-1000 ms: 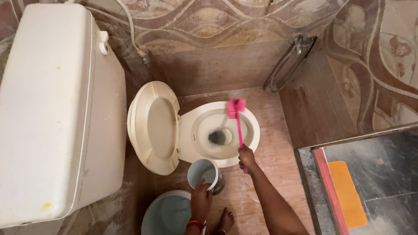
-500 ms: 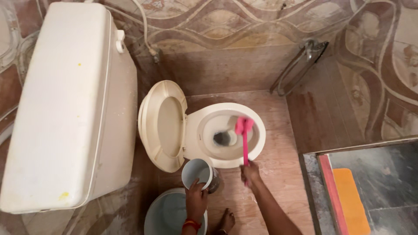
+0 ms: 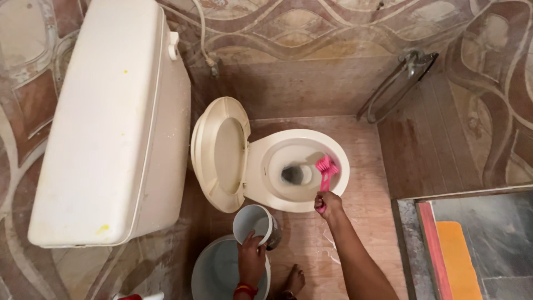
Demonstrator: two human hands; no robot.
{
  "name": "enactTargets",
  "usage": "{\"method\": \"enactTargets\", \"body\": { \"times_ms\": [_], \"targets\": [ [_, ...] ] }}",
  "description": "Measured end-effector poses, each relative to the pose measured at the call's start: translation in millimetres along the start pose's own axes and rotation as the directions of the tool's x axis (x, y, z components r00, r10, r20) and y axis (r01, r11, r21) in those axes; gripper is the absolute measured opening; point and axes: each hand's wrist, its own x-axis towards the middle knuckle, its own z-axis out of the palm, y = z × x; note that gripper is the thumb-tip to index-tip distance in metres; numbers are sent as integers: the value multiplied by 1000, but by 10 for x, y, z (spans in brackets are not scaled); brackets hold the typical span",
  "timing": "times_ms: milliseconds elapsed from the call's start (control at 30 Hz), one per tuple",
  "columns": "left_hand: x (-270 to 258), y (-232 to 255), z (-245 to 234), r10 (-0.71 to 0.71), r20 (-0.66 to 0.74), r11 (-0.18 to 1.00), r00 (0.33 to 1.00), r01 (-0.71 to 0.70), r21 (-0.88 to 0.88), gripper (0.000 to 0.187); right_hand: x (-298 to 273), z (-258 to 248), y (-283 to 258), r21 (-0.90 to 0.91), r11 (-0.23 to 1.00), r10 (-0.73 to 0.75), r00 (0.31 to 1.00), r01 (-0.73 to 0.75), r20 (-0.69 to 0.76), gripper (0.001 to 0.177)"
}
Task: The person scrubs the inside of a toilet bowl using a pink brush, pours water from a plastic mug, and applies cleaning liquid from a bottle.
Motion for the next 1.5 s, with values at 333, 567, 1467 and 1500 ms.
{"method": "enactTargets", "body": {
  "times_ms": [333,567,1467,1500],
  "targets": [
    [-59,-32,-4,-51,36,998,998,49,45,19,-266,351,49,-877,447,-91,984,177,152,43],
    [-25,38,104,95,-69,993,993,-99,-59,17,-109,-36,-232,-676,722,-122,989,147,85,48],
    [-154,28,326,57,-102,993,993,-67,-93,17,-463,326,-105,-846,522,0,992,110,129,62],
    [-145,30,320,156,-155,985,976,-164,-46,16,-396,297,-212,-826,551,-18,991,119,131,58]
  ]
}}
